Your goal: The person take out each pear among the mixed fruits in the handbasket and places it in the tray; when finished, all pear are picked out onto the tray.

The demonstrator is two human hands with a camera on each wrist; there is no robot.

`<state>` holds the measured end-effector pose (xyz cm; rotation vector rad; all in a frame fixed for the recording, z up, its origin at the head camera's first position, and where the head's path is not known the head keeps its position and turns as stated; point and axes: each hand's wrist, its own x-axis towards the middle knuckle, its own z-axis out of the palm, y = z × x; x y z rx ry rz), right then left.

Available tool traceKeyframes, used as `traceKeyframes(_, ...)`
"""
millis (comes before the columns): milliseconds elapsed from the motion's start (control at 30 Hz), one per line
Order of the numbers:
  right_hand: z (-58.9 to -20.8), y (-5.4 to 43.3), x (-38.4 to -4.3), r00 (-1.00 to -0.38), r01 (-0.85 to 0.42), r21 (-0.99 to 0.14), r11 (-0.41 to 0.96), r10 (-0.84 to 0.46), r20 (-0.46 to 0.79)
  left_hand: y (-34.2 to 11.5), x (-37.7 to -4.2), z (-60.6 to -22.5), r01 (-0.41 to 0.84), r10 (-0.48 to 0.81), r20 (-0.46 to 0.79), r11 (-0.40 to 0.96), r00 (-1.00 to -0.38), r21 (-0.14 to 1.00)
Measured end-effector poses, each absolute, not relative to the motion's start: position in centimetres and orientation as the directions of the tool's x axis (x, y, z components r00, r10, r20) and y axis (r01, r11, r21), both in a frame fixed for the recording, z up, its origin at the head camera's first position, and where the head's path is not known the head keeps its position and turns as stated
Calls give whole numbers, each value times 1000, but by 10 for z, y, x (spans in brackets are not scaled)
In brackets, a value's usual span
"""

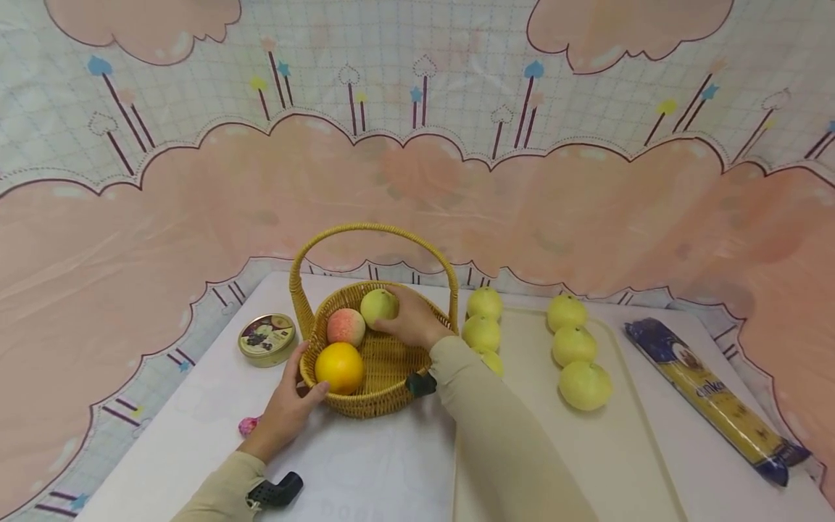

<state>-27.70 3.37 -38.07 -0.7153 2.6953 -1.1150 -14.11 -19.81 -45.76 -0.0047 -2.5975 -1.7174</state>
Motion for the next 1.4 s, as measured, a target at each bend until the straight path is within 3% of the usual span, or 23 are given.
traceKeyframes(667,-360,34,-291,-889,-307,-717,625,-458,-19,-198,-144,-456,-1,-5,1,379,-1000,925)
traceKeyframes(1400,-373,21,-296,-874,-275,-704,655,-475,-101,-200,-142,-459,1,-14,6,375,-1000,927)
